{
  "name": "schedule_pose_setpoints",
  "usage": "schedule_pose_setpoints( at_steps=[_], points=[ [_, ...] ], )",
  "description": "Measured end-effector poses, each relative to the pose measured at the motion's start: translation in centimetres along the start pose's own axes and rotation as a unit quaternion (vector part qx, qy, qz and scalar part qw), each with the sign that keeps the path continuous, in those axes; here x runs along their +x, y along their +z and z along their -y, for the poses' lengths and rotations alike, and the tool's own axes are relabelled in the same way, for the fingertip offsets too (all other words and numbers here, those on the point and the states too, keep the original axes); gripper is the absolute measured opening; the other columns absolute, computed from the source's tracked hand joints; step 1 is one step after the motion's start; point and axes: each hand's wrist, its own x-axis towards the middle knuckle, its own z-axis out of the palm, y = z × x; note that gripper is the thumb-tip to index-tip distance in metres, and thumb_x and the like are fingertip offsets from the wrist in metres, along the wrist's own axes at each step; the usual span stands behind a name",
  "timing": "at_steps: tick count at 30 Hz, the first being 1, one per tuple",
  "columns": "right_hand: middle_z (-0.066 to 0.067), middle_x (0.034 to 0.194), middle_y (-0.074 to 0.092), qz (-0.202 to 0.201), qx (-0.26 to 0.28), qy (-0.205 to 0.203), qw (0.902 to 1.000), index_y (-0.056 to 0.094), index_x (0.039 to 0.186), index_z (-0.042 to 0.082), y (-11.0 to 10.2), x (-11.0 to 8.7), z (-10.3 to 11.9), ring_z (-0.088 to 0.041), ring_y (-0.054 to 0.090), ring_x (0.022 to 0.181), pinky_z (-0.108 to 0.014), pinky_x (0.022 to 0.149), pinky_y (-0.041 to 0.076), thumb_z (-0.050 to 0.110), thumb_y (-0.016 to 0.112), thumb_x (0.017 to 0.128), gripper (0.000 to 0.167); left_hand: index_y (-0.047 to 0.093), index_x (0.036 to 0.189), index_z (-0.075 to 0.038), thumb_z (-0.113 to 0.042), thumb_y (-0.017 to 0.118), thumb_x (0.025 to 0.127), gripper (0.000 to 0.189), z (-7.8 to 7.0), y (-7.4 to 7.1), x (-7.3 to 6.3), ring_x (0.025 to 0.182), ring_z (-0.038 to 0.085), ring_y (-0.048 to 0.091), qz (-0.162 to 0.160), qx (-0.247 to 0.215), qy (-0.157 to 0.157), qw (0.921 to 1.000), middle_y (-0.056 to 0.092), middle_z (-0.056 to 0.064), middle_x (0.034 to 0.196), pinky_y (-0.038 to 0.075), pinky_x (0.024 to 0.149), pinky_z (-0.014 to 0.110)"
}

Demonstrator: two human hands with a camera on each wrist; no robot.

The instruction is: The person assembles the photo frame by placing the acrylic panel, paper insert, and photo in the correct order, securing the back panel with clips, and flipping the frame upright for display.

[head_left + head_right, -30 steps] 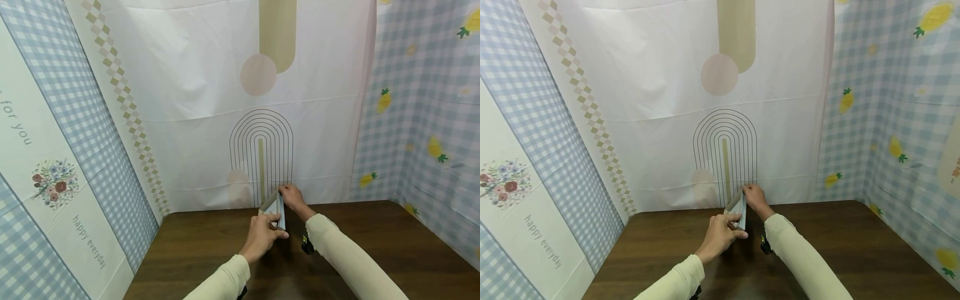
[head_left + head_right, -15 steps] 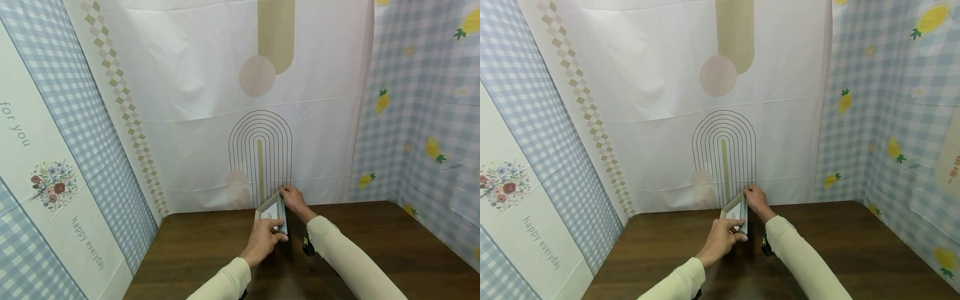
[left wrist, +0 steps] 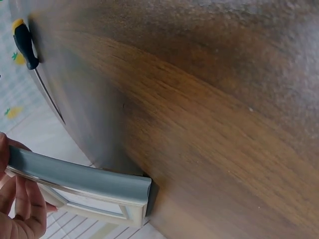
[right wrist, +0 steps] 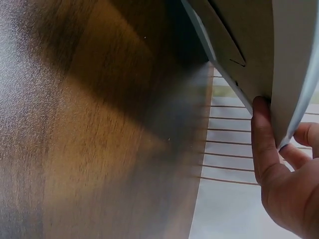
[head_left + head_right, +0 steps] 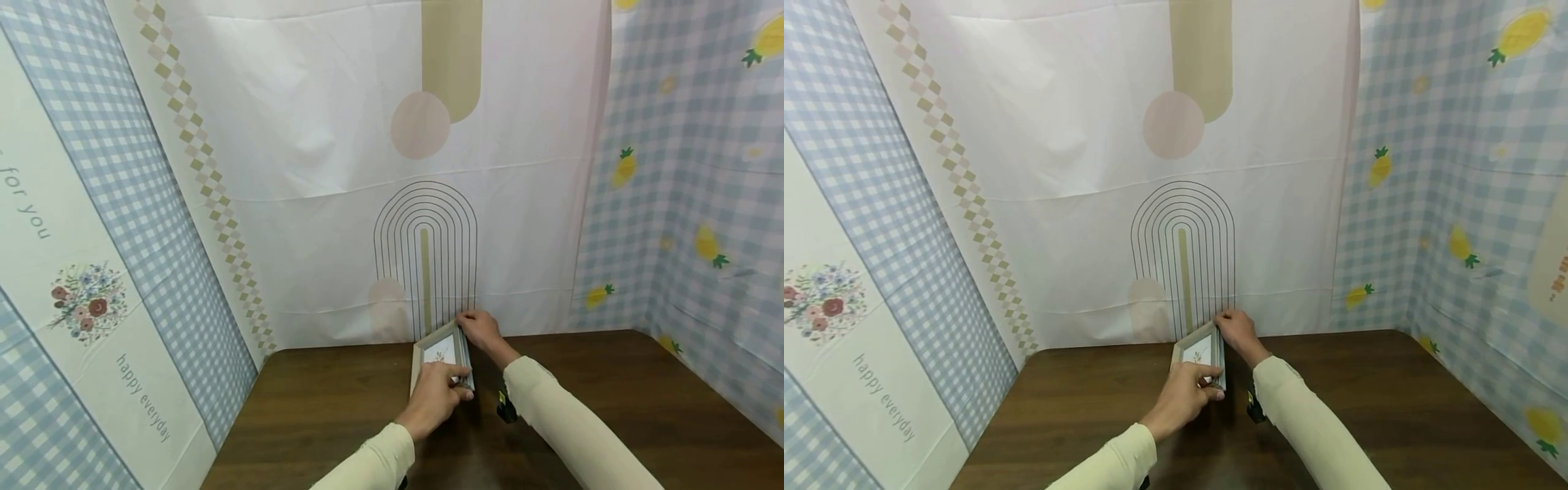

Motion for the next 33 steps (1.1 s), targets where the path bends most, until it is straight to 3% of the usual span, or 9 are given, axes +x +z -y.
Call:
schedule_pose_setpoints(
  at_steps=[4,10,21,24,29,33],
  points=[
    [-0.018,0.132,0.082,0.012,-0.009,-0.005,0.9999,0.087,0.12,0.008,0.2,-0.2,-0.2,-0.042,0.074,0.122,-0.049,0.097,0.065,0.038,0.068,0.097,0.042,0.088,0.121,-0.008,-0.003,0.096,0.085,0.037,0.1,0.2,0.0,0.086,0.0,0.077,0.003,0.019,-0.001,0.9998,0.088,0.004,0.111,0.056,0.077,0.009],
    [-0.018,0.13,0.082,0.035,-0.013,0.003,0.9993,0.087,0.119,0.007,0.5,-0.2,-0.5,-0.036,0.074,0.116,-0.034,0.084,0.062,0.038,0.071,0.095,0.042,0.09,0.115,-0.01,-0.005,0.098,0.083,0.034,0.3,0.5,-0.1,0.082,-0.001,0.072,0.005,0.035,-0.005,0.9993,0.088,0.001,0.1,0.055,0.074,0.01],
    [-0.019,0.129,0.082,0.073,-0.041,0.001,0.9965,0.086,0.119,0.005,0.6,0.0,-1.6,-0.03,0.074,0.11,-0.03,0.077,0.061,0.036,0.073,0.095,0.042,0.09,0.113,-0.01,-0.006,0.098,0.08,0.034,0.7,1.4,-0.1,0.086,0.002,0.071,0.027,0.061,-0.012,0.9977,0.089,0.001,0.103,0.058,0.074,0.014],
    [-0.016,0.121,0.083,0.082,-0.041,0.008,0.9957,0.086,0.115,0.005,0.7,0.0,-1.9,-0.026,0.072,0.101,-0.028,0.072,0.058,0.036,0.075,0.094,0.039,0.09,0.113,-0.01,-0.006,0.098,0.081,0.033,0.7,1.6,-0.1,0.091,0.004,0.075,0.035,0.066,-0.018,0.997,0.089,0.001,0.105,0.061,0.077,0.016],
    [-0.004,0.089,0.073,0.099,-0.036,0.007,0.9944,0.083,0.09,0.012,0.7,-0.4,-2.1,-0.022,0.063,0.079,-0.029,0.059,0.053,0.033,0.074,0.093,0.023,0.091,0.112,-0.012,-0.009,0.099,0.081,0.032,0.6,1.9,-0.2,0.097,0.004,0.077,0.041,0.086,-0.019,0.9953,0.089,0.001,0.106,0.065,0.084,0.02],
    [-0.001,0.077,0.065,0.105,-0.037,0.012,0.9937,0.076,0.078,0.015,0.8,-0.9,-2.0,-0.021,0.061,0.07,-0.031,0.054,0.052,0.03,0.073,0.093,0.021,0.091,0.11,-0.013,-0.009,0.1,0.08,0.032,0.7,2.2,-0.2,0.098,0.004,0.077,0.041,0.097,-0.019,0.9943,0.089,-0.001,0.106,0.066,0.088,0.021]
  ],
)
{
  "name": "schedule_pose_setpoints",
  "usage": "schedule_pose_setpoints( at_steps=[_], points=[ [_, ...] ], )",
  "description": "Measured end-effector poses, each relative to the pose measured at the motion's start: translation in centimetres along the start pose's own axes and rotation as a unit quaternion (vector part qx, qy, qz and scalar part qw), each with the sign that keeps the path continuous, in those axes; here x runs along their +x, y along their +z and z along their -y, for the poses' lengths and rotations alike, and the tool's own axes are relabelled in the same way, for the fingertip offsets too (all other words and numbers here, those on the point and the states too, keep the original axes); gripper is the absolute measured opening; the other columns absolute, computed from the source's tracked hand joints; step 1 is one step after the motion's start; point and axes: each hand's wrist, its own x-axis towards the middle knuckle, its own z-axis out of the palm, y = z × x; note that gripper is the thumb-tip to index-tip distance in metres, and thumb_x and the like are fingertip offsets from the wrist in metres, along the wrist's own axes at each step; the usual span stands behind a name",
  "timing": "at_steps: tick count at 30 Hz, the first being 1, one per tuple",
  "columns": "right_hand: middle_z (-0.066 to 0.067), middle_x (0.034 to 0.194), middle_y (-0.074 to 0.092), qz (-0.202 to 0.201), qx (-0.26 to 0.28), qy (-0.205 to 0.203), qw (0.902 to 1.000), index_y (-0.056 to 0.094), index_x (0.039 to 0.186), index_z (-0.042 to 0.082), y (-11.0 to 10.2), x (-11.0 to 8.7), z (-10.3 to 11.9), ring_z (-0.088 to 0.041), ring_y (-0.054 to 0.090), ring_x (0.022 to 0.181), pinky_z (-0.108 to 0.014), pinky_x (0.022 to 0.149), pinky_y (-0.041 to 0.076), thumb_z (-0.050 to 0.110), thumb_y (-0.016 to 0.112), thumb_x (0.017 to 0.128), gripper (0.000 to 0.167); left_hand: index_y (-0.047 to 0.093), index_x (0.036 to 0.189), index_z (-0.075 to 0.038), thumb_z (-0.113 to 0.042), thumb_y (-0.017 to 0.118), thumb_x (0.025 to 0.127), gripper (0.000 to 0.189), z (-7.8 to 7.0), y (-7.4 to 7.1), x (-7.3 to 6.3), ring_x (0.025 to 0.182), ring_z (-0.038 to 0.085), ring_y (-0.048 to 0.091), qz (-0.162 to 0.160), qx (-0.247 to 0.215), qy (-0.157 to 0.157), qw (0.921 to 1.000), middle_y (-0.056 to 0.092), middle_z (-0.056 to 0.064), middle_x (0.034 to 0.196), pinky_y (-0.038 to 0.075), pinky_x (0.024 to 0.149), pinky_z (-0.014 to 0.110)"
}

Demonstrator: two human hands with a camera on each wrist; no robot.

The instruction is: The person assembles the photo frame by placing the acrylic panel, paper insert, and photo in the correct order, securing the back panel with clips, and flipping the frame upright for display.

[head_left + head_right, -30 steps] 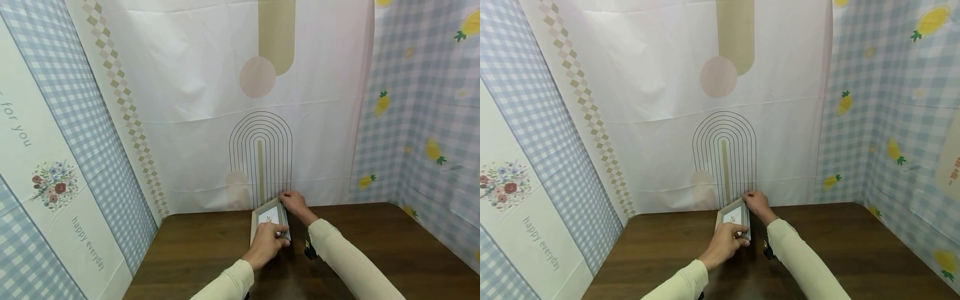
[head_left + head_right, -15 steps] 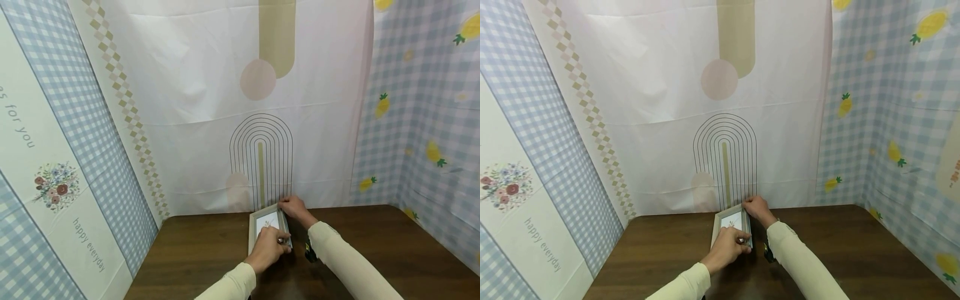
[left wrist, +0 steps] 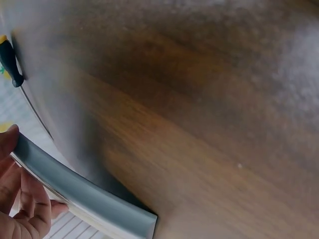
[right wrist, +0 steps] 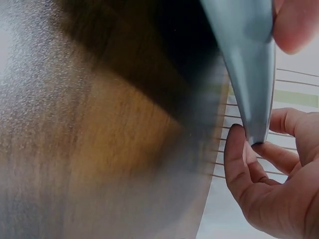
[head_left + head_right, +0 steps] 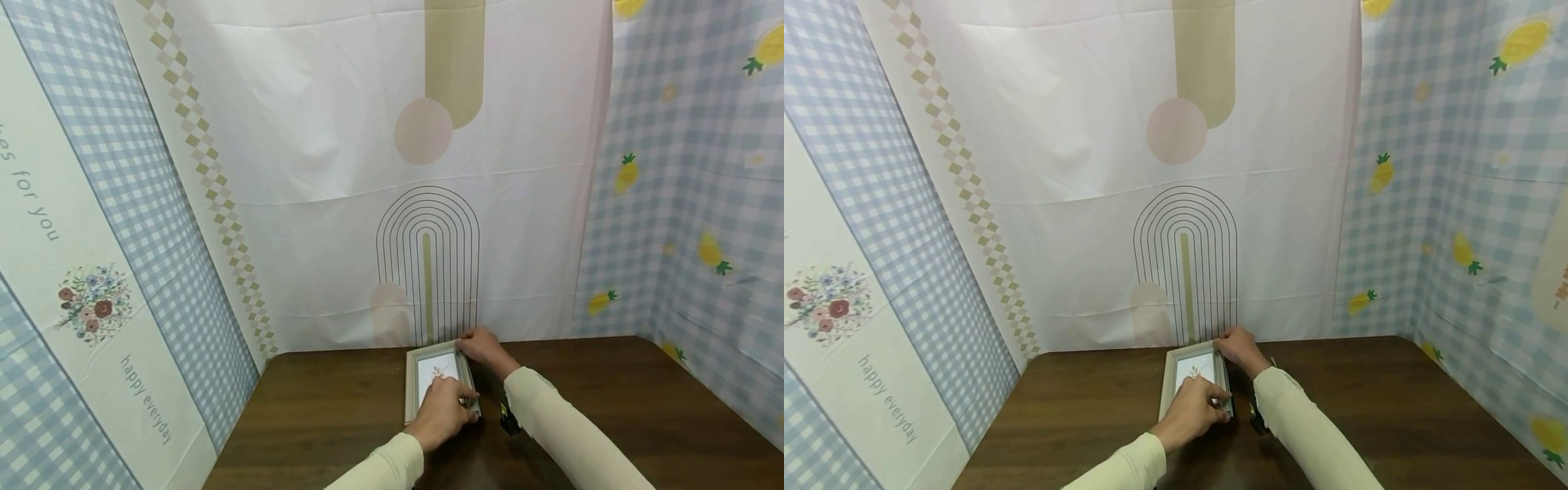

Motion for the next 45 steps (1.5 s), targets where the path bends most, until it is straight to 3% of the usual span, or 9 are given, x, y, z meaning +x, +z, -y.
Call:
schedule_pose_setpoints(
  at_steps=[6,12,14,18,21,27,36,45],
  points=[
    [-0.003,0.079,0.069,0.001,0.011,0.029,0.9995,0.078,0.079,0.015,0.5,-0.2,-0.4,-0.021,0.065,0.069,-0.032,0.053,0.06,0.026,0.075,0.089,0.015,0.091,0.109,-0.012,-0.008,0.1,0.079,0.031,0.1,0.5,-0.1,0.101,0.006,0.078,0.008,0.0,-0.002,1.0,0.089,-0.003,0.106,0.066,0.092,0.022],
    [-0.005,0.079,0.069,-0.001,0.02,0.03,0.9993,0.079,0.081,0.013,1.0,-0.3,-0.8,-0.022,0.066,0.068,-0.033,0.052,0.061,0.025,0.076,0.089,0.015,0.092,0.108,-0.015,-0.011,0.101,0.078,0.032,0.0,0.9,0.0,0.103,0.01,0.079,0.008,0.018,-0.013,0.9997,0.088,-0.007,0.102,0.065,0.114,0.037],
    [-0.004,0.077,0.068,0.0,0.018,0.028,0.9994,0.078,0.079,0.013,1.1,-0.3,-1.0,-0.021,0.065,0.067,-0.033,0.052,0.061,0.024,0.076,0.089,0.016,0.092,0.108,-0.015,-0.011,0.101,0.077,0.032,0.0,1.0,-0.1,0.101,0.01,0.079,0.007,0.018,-0.016,0.9997,0.088,-0.007,0.101,0.066,0.11,0.036],
    [-0.002,0.071,0.061,0.004,0.015,0.02,0.9997,0.071,0.072,0.015,1.3,-0.5,-1.3,-0.021,0.062,0.061,-0.035,0.049,0.061,0.022,0.074,0.089,0.019,0.092,0.107,-0.014,-0.009,0.101,0.076,0.032,0.0,1.3,-0.1,0.092,0.007,0.077,0.01,0.011,-0.02,0.9997,0.088,-0.006,0.098,0.066,0.085,0.022],
    [-0.001,0.069,0.055,0.008,0.022,0.015,0.9996,0.064,0.07,0.017,1.3,-1.1,-1.1,-0.02,0.059,0.059,-0.037,0.048,0.062,0.021,0.072,0.091,0.023,0.092,0.106,-0.014,-0.009,0.101,0.076,0.033,0.1,1.4,-0.1,0.089,0.004,0.077,0.012,0.012,-0.018,0.9997,0.088,-0.006,0.098,0.064,0.078,0.019],
    [-0.01,0.084,0.066,0.015,0.021,0.002,0.9997,0.073,0.084,0.01,1.3,-2.2,-0.6,-0.024,0.064,0.066,-0.041,0.05,0.064,0.022,0.068,0.095,0.017,0.092,0.104,-0.016,-0.01,0.102,0.075,0.032,0.3,1.7,-0.1,0.086,0.003,0.077,0.014,0.024,-0.012,0.9995,0.088,-0.008,0.097,0.064,0.077,0.018],
    [-0.017,0.107,0.078,0.01,0.017,0.038,0.9991,0.083,0.11,0.0,2.2,-0.5,-2.0,-0.026,0.071,0.074,-0.038,0.049,0.067,0.019,0.071,0.09,0.03,0.092,0.102,-0.015,-0.011,0.103,0.074,0.03,0.4,1.9,-0.1,0.082,0.0,0.076,0.015,0.03,-0.009,0.9994,0.087,-0.009,0.094,0.062,0.074,0.016],
    [-0.015,0.106,0.078,0.008,0.013,0.035,0.9993,0.084,0.107,0.001,2.5,-0.4,-2.3,-0.025,0.072,0.071,-0.038,0.048,0.066,0.017,0.073,0.09,0.025,0.092,0.101,-0.015,-0.009,0.103,0.074,0.029,0.5,1.9,0.0,0.081,-0.003,0.073,0.028,0.024,-0.005,0.9993,0.087,-0.008,0.093,0.059,0.072,0.014]
  ],
)
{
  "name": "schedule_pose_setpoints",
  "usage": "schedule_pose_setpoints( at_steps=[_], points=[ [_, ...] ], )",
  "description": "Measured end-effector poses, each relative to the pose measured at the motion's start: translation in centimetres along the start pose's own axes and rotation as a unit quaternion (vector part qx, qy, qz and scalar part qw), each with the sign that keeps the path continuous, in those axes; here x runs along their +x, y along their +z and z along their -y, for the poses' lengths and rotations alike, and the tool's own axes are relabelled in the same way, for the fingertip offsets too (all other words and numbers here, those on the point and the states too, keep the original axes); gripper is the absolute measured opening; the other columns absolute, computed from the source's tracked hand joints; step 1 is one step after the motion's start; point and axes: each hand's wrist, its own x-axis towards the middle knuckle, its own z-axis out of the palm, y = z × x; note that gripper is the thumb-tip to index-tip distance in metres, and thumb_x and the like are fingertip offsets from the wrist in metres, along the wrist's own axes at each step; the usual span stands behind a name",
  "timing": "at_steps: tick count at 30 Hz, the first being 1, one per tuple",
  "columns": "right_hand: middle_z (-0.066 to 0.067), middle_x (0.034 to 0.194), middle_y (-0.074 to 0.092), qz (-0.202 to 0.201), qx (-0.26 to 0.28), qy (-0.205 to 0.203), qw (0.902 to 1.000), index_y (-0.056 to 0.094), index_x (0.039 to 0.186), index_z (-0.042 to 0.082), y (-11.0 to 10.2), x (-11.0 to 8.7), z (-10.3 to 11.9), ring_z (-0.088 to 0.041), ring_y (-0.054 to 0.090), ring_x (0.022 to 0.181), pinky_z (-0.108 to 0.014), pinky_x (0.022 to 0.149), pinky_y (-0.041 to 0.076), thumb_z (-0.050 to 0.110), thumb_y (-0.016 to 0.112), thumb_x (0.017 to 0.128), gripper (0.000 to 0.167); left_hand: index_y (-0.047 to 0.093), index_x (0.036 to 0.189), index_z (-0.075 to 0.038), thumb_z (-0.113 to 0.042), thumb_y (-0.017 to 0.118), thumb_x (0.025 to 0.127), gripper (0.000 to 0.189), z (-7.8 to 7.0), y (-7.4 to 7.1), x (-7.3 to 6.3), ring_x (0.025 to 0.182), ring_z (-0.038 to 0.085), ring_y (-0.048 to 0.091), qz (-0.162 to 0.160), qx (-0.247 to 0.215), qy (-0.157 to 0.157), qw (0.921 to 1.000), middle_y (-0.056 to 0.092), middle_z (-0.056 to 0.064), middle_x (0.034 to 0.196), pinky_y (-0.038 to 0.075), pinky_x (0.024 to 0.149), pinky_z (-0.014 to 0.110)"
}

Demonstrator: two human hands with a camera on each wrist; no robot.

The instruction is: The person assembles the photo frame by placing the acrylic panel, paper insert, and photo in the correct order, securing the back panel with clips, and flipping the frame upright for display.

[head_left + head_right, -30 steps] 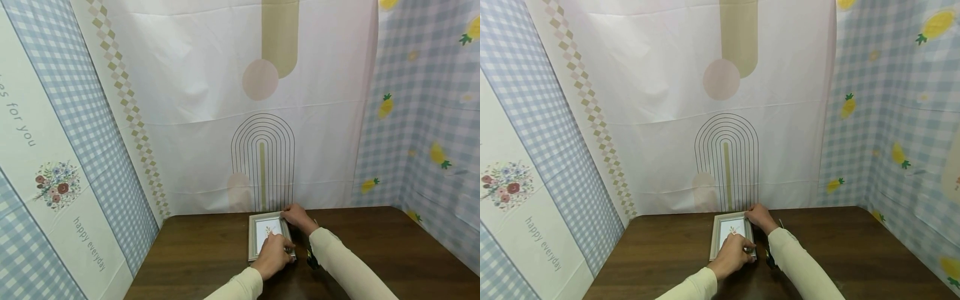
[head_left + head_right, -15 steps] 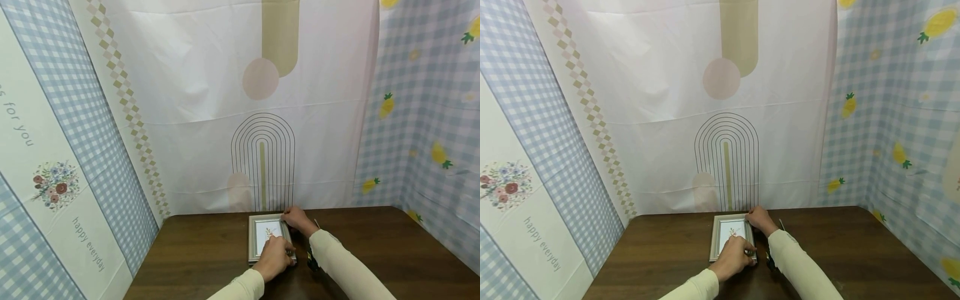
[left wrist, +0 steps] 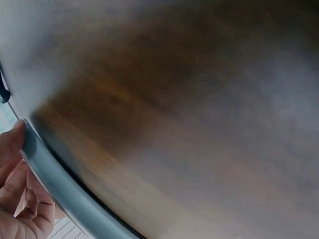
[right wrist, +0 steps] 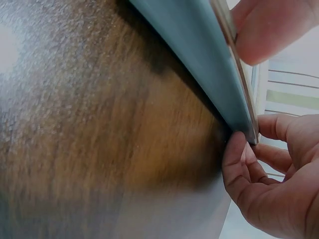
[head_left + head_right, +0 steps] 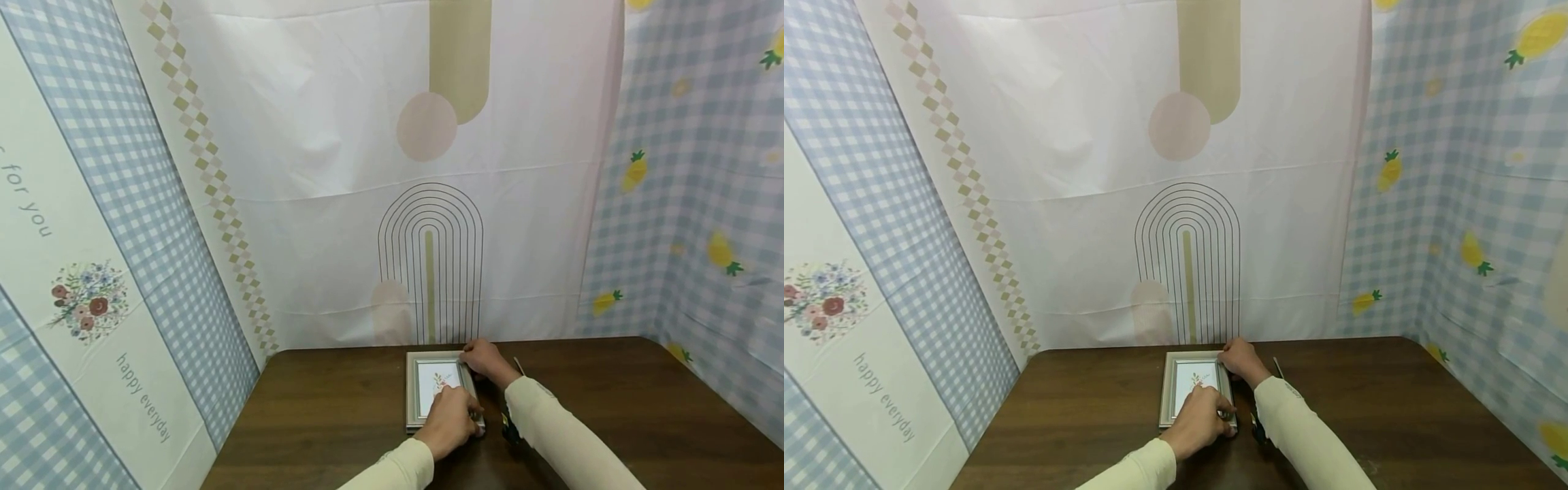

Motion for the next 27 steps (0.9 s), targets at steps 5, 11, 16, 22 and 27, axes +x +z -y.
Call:
schedule_pose_setpoints(
  at_steps=[5,11,16,22,27],
  points=[
    [-0.011,0.101,0.076,0.002,0.001,0.0,1.0,0.083,0.099,0.004,0.0,-0.1,0.0,-0.024,0.071,0.069,-0.037,0.048,0.066,0.016,0.074,0.089,0.017,0.092,0.099,-0.015,-0.01,0.103,0.075,0.027,-0.1,0.0,0.0,0.086,-0.001,0.075,0.006,0.002,-0.001,1.0,0.087,-0.009,0.093,0.062,0.076,0.015],
    [-0.011,0.101,0.075,0.001,-0.004,-0.001,1.0,0.082,0.098,0.004,0.1,-0.2,0.2,-0.025,0.07,0.068,-0.036,0.048,0.066,0.014,0.073,0.089,0.016,0.093,0.099,-0.016,-0.01,0.103,0.075,0.027,0.0,-0.1,0.1,0.088,0.002,0.077,0.008,0.007,-0.009,0.9999,0.087,-0.01,0.093,0.063,0.077,0.018],
    [-0.012,0.101,0.075,0.008,-0.016,0.0,0.9998,0.081,0.096,0.003,0.3,-0.6,1.2,-0.025,0.071,0.069,-0.035,0.048,0.065,0.013,0.072,0.09,0.014,0.093,0.099,-0.017,-0.01,0.103,0.075,0.027,0.2,-0.2,0.3,0.09,0.005,0.077,0.011,0.007,-0.021,0.9997,0.087,-0.01,0.095,0.064,0.08,0.021],
    [-0.007,0.088,0.069,0.007,-0.027,0.003,0.9996,0.074,0.083,0.008,0.7,0.0,1.0,-0.023,0.068,0.064,-0.033,0.047,0.064,0.011,0.071,0.088,0.006,0.092,0.101,-0.017,-0.01,0.103,0.075,0.029,0.3,-0.2,0.4,0.091,0.006,0.078,0.02,0.003,-0.035,0.9992,0.088,-0.008,0.097,0.065,0.08,0.022],
    [0.002,0.068,0.049,0.017,-0.042,-0.023,0.9987,0.055,0.071,0.017,-0.1,-1.0,1.2,-0.019,0.06,0.057,-0.033,0.047,0.063,0.015,0.068,0.089,0.022,0.091,0.102,-0.013,-0.012,0.1,0.078,0.025,0.2,-0.7,0.6,0.085,0.002,0.073,0.039,-0.02,-0.023,0.9988,0.087,-0.006,0.095,0.062,0.075,0.019]
  ],
)
